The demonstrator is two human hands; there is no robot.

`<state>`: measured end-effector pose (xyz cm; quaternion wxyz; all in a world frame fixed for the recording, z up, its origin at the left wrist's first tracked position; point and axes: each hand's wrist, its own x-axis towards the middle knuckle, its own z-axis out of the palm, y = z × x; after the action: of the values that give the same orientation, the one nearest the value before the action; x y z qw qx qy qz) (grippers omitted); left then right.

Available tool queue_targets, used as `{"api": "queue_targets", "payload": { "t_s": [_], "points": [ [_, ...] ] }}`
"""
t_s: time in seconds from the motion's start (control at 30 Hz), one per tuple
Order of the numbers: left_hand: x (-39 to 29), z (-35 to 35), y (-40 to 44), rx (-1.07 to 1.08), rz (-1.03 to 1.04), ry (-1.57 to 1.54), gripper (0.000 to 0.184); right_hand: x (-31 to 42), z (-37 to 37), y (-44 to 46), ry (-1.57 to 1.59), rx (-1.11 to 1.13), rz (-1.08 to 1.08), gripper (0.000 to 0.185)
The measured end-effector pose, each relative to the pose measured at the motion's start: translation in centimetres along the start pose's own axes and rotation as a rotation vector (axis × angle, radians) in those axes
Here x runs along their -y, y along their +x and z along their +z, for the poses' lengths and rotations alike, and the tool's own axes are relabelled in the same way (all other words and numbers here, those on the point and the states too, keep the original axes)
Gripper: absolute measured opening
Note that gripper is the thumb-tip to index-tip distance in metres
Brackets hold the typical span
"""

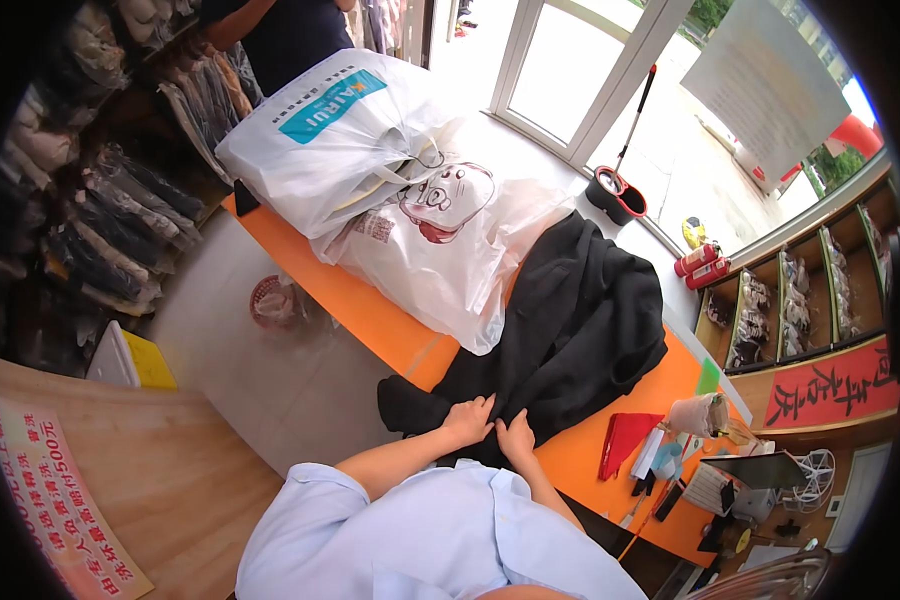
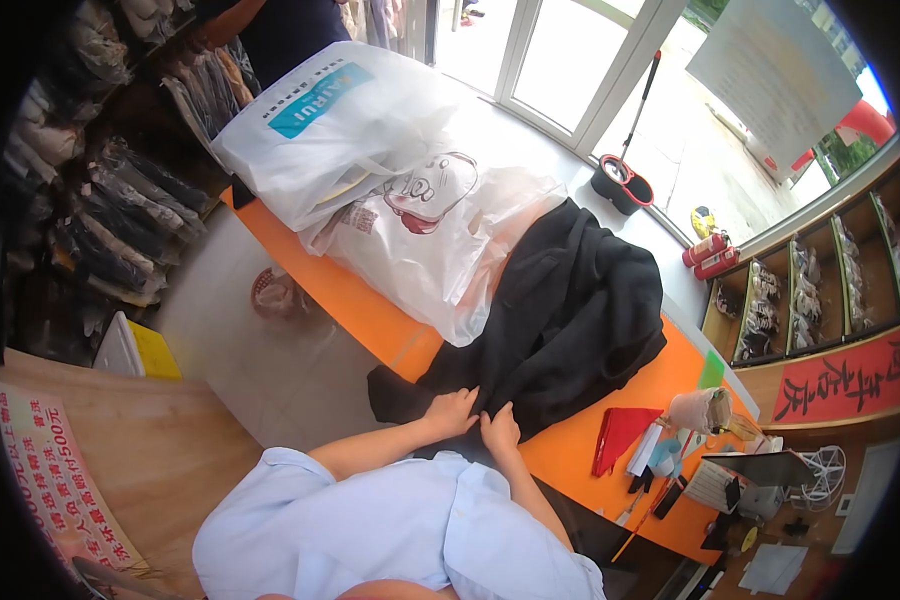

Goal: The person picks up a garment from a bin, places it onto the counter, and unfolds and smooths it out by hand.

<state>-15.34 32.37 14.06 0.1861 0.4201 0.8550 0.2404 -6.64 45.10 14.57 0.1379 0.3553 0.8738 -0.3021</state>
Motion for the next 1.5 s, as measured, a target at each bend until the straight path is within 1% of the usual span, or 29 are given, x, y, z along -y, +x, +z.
{"api": "queue_targets", "payload": {
  "t_s": [0.33, 0.4, 0.53, 0.73, 0.8, 0.93, 1.0, 1.23, 1.3, 1.37, 1.5],
  "points": [
    [-0.2, -0.4, 0.1, 0.025, -0.012, 0.0, 0.065, -0.6, 0.6, 0.3, -0.019, -0.003, -0.003, 0.066],
    [-0.2, -0.4, 0.2, 0.025, -0.016, 0.009, 0.066, -0.4, 0.6, 0.1, 0.005, -0.054, -0.02, 0.052],
    [-0.1, -0.2, 0.1, 0.025, -0.009, -0.006, 0.066, -0.3, 0.4, -0.1, 0.006, -0.038, -0.032, 0.052],
    [-0.2, -0.3, 0.1, 0.035, -0.013, -0.015, 0.065, -0.2, 0.4, 0.0, -0.02, -0.038, -0.016, 0.056],
    [0.0, -0.3, 0.4, 0.031, -0.012, -0.018, 0.065, -0.3, 0.4, 0.2, -0.044, -0.008, 0.01, 0.066],
    [0.0, -0.3, 0.4, 0.024, 0.001, -0.018, 0.066, 0.0, 0.2, 0.2, -0.043, 0.007, 0.01, 0.066],
    [0.1, -0.3, 0.4, 0.024, 0.002, -0.027, 0.067, 0.1, 0.4, 0.1, -0.04, -0.033, 0.016, 0.056],
    [0.3, -0.2, 0.5, 0.034, 0.013, -0.047, 0.067, -0.4, 0.7, 0.2, -0.047, -0.056, -0.005, 0.05],
    [0.4, -0.2, 0.3, 0.032, 0.016, -0.055, 0.067, 0.1, 0.3, 0.3, -0.088, 0.002, 0.02, 0.066],
    [0.7, -0.1, 0.3, -0.028, 0.024, -0.124, 0.063, 0.2, 0.4, 0.6, -0.113, 0.003, 0.028, 0.066],
    [0.8, -0.5, 0.0, -0.036, 0.024, -0.156, 0.063, 0.2, 0.5, 0.6, -0.142, 0.0, 0.021, 0.066]
  ]
}}
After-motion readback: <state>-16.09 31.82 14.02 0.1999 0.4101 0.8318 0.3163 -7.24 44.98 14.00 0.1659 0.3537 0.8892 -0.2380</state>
